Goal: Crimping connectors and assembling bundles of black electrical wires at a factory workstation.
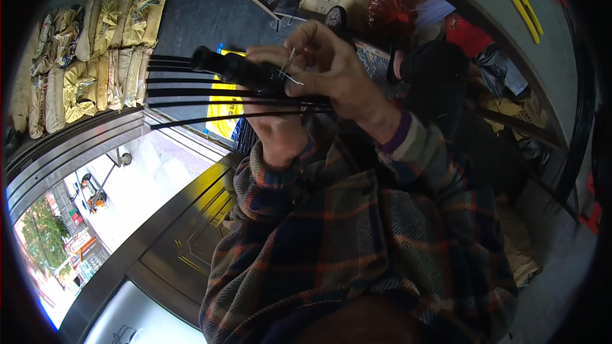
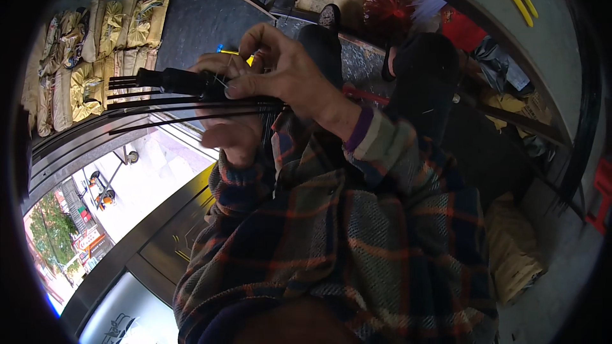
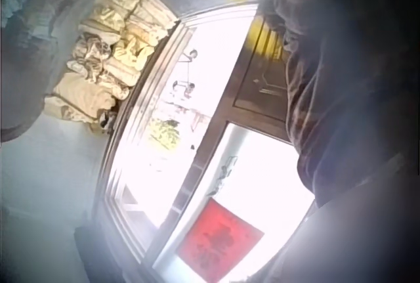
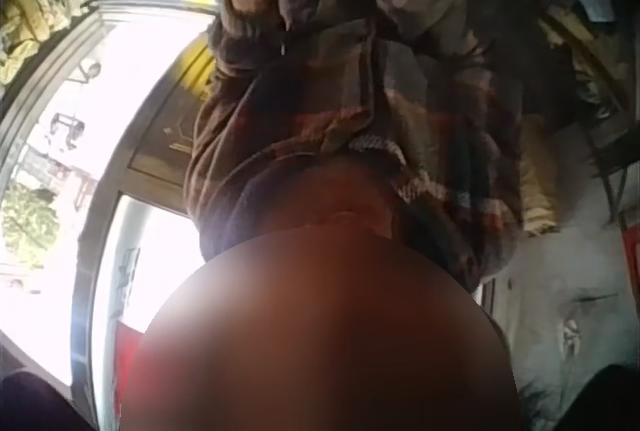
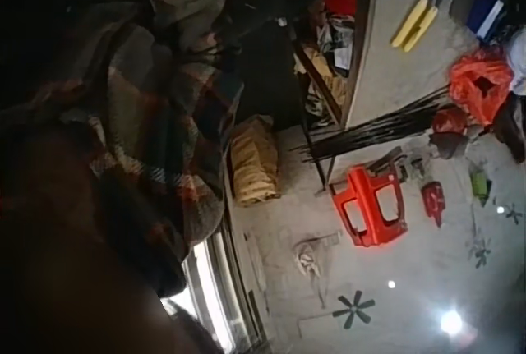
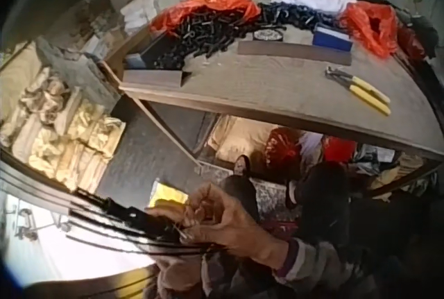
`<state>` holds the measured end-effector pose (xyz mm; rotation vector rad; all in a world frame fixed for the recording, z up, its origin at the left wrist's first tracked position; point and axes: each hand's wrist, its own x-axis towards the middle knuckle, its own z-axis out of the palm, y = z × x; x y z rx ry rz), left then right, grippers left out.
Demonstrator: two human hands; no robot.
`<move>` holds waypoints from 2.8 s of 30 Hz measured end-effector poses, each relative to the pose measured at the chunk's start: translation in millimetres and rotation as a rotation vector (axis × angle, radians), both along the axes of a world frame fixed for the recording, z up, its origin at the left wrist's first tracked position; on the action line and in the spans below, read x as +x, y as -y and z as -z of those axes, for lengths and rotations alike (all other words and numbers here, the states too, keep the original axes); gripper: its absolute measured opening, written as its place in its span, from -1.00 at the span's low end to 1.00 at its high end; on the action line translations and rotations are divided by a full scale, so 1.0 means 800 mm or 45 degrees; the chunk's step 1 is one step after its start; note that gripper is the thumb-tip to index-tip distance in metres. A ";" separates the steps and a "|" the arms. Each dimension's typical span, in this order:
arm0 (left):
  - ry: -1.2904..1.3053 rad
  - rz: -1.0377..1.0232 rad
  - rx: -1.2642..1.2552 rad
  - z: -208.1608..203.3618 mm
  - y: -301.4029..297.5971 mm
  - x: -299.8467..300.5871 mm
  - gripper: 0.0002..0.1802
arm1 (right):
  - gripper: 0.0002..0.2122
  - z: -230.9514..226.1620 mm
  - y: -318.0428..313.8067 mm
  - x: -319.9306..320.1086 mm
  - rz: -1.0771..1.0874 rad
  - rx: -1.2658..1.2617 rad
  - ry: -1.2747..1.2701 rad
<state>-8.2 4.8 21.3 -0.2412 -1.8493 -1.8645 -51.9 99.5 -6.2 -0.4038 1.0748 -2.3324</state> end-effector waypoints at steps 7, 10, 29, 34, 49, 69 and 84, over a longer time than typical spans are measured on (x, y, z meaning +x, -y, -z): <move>0.171 0.289 -0.311 -0.013 -0.009 -0.004 -0.66 | -0.61 0.006 -0.045 -0.003 -0.006 -0.268 0.062; -0.096 0.381 -0.646 -0.026 -0.025 -0.022 -0.66 | -0.58 0.010 -0.063 -0.005 0.112 -0.254 -0.129; 0.276 0.307 -0.077 -0.044 -0.076 -0.017 -0.76 | -0.89 -0.113 -0.262 -0.084 1.075 1.296 -1.335; 0.116 0.321 -0.157 -0.040 -0.075 -0.015 -0.76 | -0.90 -0.138 -0.212 -0.059 0.751 1.003 -1.373; 0.207 0.456 -0.317 -0.034 -0.062 -0.014 -0.72 | -0.77 -0.067 -0.343 -0.154 0.936 2.514 -1.585; 0.200 0.243 -0.336 -0.028 -0.064 -0.002 -0.78 | -0.73 -0.103 -0.202 -0.004 1.330 2.336 -2.691; -0.103 0.321 -0.420 -0.012 -0.059 -0.011 -0.74 | -0.79 -0.141 -0.235 0.015 -0.003 1.797 -1.919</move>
